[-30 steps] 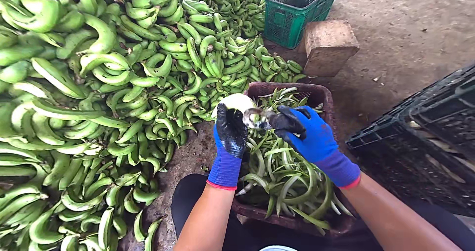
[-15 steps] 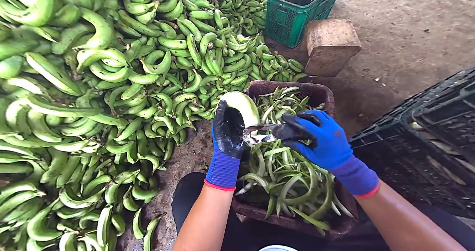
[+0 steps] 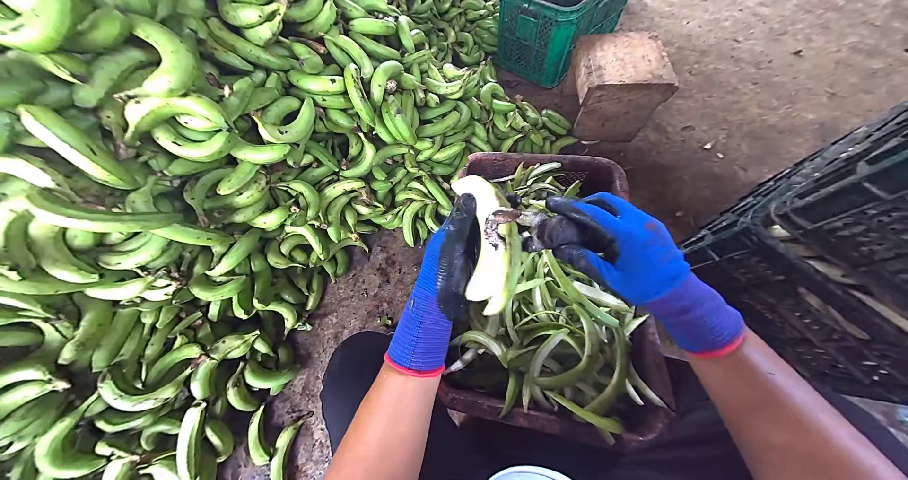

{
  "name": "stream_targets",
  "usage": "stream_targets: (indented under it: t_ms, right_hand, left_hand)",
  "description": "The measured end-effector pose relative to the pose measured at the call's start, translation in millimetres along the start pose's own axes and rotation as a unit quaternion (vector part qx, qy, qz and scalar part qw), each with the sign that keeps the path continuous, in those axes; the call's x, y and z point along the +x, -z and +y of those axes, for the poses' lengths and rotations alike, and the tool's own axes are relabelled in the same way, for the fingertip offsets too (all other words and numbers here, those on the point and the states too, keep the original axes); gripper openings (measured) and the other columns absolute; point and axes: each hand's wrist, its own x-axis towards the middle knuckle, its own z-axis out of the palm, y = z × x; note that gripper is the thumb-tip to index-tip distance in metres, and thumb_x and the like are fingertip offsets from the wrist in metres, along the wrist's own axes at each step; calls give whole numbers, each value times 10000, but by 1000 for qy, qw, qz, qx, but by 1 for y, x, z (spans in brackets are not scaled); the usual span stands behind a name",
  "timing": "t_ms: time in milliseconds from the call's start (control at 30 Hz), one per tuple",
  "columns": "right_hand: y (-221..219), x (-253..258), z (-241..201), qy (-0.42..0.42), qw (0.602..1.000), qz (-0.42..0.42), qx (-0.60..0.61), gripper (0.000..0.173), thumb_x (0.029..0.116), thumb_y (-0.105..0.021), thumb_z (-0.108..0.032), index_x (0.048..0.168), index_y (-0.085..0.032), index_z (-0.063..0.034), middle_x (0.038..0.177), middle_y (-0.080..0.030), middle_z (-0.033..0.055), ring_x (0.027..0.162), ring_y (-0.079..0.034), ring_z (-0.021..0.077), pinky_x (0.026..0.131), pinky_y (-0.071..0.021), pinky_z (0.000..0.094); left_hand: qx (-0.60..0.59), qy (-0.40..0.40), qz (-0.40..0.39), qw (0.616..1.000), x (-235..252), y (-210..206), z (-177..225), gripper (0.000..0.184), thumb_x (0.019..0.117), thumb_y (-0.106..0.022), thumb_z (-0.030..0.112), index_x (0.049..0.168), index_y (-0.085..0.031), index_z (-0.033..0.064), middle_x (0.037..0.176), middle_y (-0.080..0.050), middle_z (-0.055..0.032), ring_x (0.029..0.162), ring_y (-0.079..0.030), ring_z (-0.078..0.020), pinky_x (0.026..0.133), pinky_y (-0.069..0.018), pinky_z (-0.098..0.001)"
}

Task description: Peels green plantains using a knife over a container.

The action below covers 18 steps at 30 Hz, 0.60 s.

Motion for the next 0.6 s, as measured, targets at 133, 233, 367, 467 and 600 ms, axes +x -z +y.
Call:
stream_targets:
  t_ms: [133,233,367,467,600]
  right_hand:
    - [-5,1,-2,-74,996,-50,-15,525,950,-636,-338,1436,-601,-140,1218,-658,209,1050,-660,419,828,-533,623]
    - [0,6,-3,-144,984,-98,45,448,1056,-507,-352,1460,-578,-172,1277,-659,166,1117,-658,362,907,-513,630]
    - [6,10,8,-255,935,-178,168,386,1119,-400,-302,1229,-685,-65,907,-692,127,739,-634,213,695,-528,445]
    - [0,9,17,-297,912,-211,188,432,1116,-388,-366,1165,-660,-34,797,-626,140,620,-562,208,592,-489,407]
    - [-8,5,19,-239,951,-151,124,405,1083,-488,-385,1422,-604,-196,1091,-723,133,899,-691,275,810,-549,532]
  left_hand:
    - [218,6,51,975,-1,-9,-7,422,1113,-310,355,1342,-568,111,1014,-649,-29,838,-615,-52,758,-535,-262]
    - [294,-29,-26,955,-1,-9,-6,456,1105,-331,278,1462,-485,41,1226,-646,-111,1041,-623,-72,951,-513,-297]
    - [392,-56,-157,905,0,-6,-13,464,1081,-384,248,1461,-509,13,1199,-686,-182,1065,-669,-203,968,-518,-416]
    - [393,-5,-127,911,5,-5,-19,482,1100,-387,299,1488,-490,33,1292,-653,-203,1164,-645,-247,1037,-480,-461]
    - [302,119,-17,946,10,5,-21,572,1056,-448,491,1527,-434,166,1244,-660,-115,1038,-655,-188,919,-535,-418]
